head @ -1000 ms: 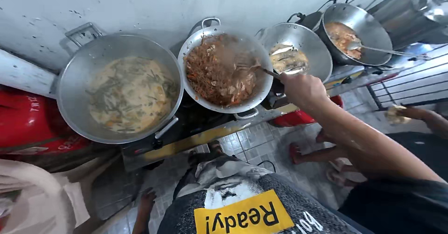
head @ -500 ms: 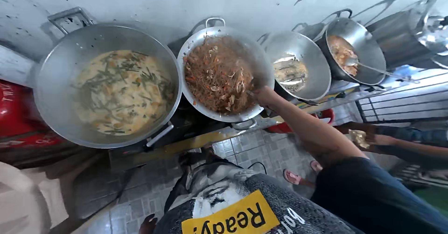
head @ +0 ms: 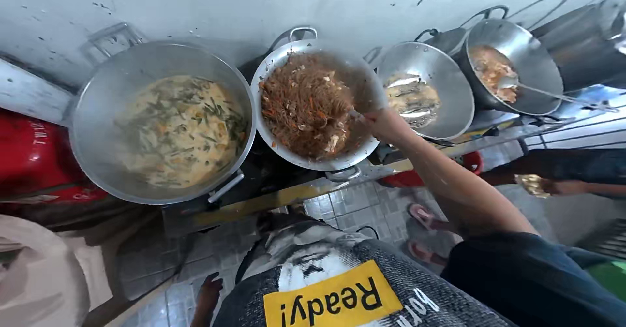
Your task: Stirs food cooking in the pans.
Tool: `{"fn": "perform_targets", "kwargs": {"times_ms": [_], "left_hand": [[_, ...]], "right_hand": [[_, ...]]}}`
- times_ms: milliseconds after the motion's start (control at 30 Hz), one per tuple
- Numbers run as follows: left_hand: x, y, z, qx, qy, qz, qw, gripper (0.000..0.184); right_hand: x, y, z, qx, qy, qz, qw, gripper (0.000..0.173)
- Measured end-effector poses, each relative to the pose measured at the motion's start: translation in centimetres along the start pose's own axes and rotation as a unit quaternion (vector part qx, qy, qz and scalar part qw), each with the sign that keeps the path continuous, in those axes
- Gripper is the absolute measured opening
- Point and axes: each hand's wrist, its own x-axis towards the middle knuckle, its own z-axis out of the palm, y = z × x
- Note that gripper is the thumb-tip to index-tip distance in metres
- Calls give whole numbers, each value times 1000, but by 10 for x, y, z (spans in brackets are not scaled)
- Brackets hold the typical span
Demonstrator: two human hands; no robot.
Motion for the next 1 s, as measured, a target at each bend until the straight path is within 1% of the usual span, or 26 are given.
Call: {"fn": "perform_targets", "kwargs": {"times_ms": [100,200,267,333,433,533,600,667,767,833,900,967,1000], "left_hand": [[26,-17,-3,7,-12,23,1000,41],[35,-9,-16,37,-7,15,999,41],[43,-7,-25,16,-6,21,1000,42],[47,-6,-32,-12,-6,20,1000,42],[49,-4,-40,-15,-4,19,1000,42],[51,-9,-41,-4,-7,7,1000,41],[48,-17,-40,-5,-12,4,1000,39],[47,-31,-36,-12,-20,-2,1000,40],[46,-47,-32,-24,-32,-25,999,39],[47,-56,-28,-51,-34,-44,997,40],[50,-64,-27,-71,-35,-52,995,41],[62,-80,-25,-89,-44,-46,994,42],[73,-89,-23,-86,-46,-45,994,42]], "right_hand": [[-32,-14,-9,-69,19,1,997,32],[-63,-33,-14,-152,41,12,987,33],[-83,-51,-17,-216,49,32,975,30],[-106,-72,-20,-283,38,41,957,29],[-137,-100,-16,-352,15,32,935,34],[-156,-112,0,-400,-6,5,917,31],[-163,-115,17,-406,-20,-13,914,35],[-158,-114,36,-412,-53,-9,910,39],[-128,-110,55,-406,-108,28,907,41],[-103,-97,59,-396,-96,31,913,39],[-82,-89,51,-396,-73,37,915,40],[-65,-85,42,-408,-55,41,910,39],[-58,-83,41,-407,-45,43,911,35]]}}
